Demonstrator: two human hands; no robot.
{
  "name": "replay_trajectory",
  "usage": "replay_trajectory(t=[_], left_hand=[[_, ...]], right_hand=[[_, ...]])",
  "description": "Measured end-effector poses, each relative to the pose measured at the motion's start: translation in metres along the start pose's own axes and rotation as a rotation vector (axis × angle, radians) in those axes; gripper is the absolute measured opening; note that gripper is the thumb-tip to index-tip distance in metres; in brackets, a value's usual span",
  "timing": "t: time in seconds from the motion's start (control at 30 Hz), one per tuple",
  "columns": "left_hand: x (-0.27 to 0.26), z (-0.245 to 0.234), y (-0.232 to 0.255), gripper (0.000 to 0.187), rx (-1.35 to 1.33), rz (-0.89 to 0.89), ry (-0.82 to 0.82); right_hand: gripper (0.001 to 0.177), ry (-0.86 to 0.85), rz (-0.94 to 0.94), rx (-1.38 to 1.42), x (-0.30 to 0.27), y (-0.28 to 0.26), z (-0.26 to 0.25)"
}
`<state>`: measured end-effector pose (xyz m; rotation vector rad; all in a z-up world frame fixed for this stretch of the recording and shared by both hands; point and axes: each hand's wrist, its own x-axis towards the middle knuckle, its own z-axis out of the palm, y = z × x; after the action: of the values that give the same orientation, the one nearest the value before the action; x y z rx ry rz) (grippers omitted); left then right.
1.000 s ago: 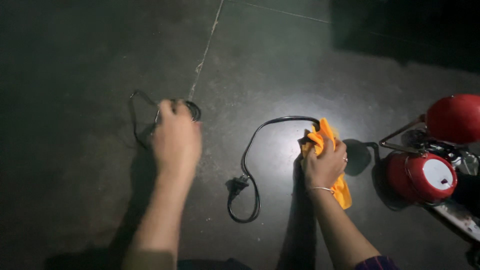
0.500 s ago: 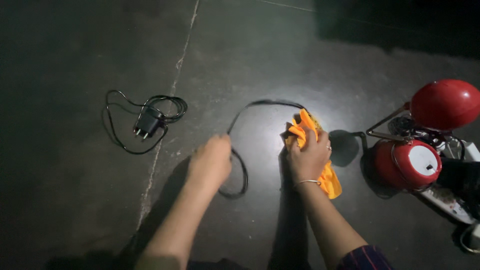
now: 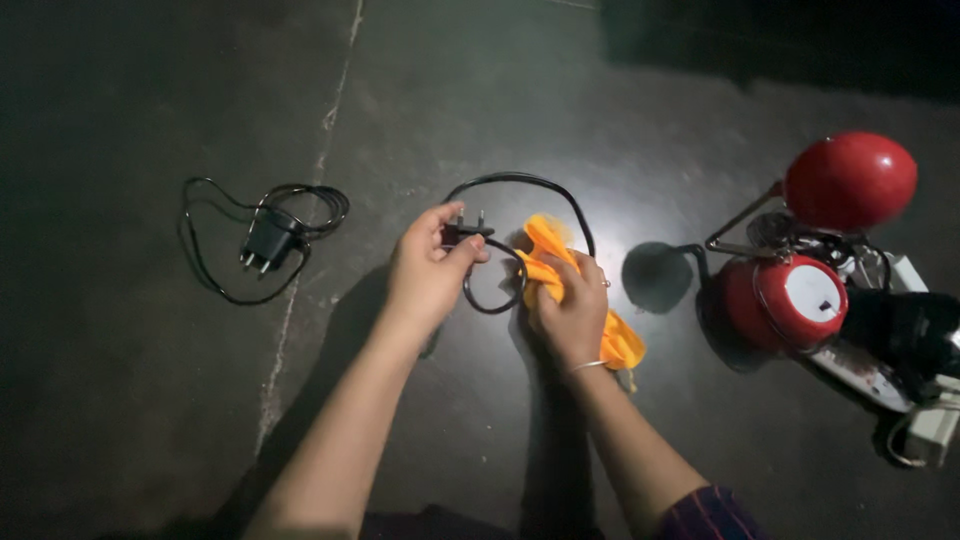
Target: The person wipes a black power adapter and a black power cable with an orange cloth. They handle the items one at a time, wiping the surfaces and the cable length, then place them back on the floor among other electronics.
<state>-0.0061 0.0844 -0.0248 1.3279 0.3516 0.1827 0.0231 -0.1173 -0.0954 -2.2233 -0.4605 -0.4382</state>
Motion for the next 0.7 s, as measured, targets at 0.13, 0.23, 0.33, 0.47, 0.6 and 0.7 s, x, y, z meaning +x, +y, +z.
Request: replay_trajectory(t=[0.13, 0.23, 0.33, 0.47, 0.6, 0.7], left_hand=[[-0.002, -0.006, -0.009, 0.046, -0.005, 0.021, 0.075], [-0.005, -0.011, 0.004, 0.044, -0.063, 0.088, 0.147], [-0.011, -0.011, 0.025, 0.035, -0.179, -0.040, 0.139], [-0.021, 0.005, 0.041, 0.047, -0.086, -0.045, 0.077], [-0.036, 0.010, 0.041, 0.046, 0.339, 0.454, -0.129], [-0.039, 0.010, 0.042, 0.052, 0.782, 0.458, 0.007]], right_hand=[[0.028, 0.063, 0.479, 0.667, 0.006, 0.022, 0.002], [0.040, 0.019, 0.737, 0.977, 0.019, 0.033, -0.024], [0.019, -0.022, 1.103, 1.144, 0.031, 0.025, -0.051], [0.030, 0.010, 1.152, 1.613, 0.044, 0.027, -0.064], [0.025, 0.418, 0.825, 1.282, 0.032, 0.058, -0.067], [0.033, 0.439, 0.423, 0.506, -0.007, 0.067, -0.055]])
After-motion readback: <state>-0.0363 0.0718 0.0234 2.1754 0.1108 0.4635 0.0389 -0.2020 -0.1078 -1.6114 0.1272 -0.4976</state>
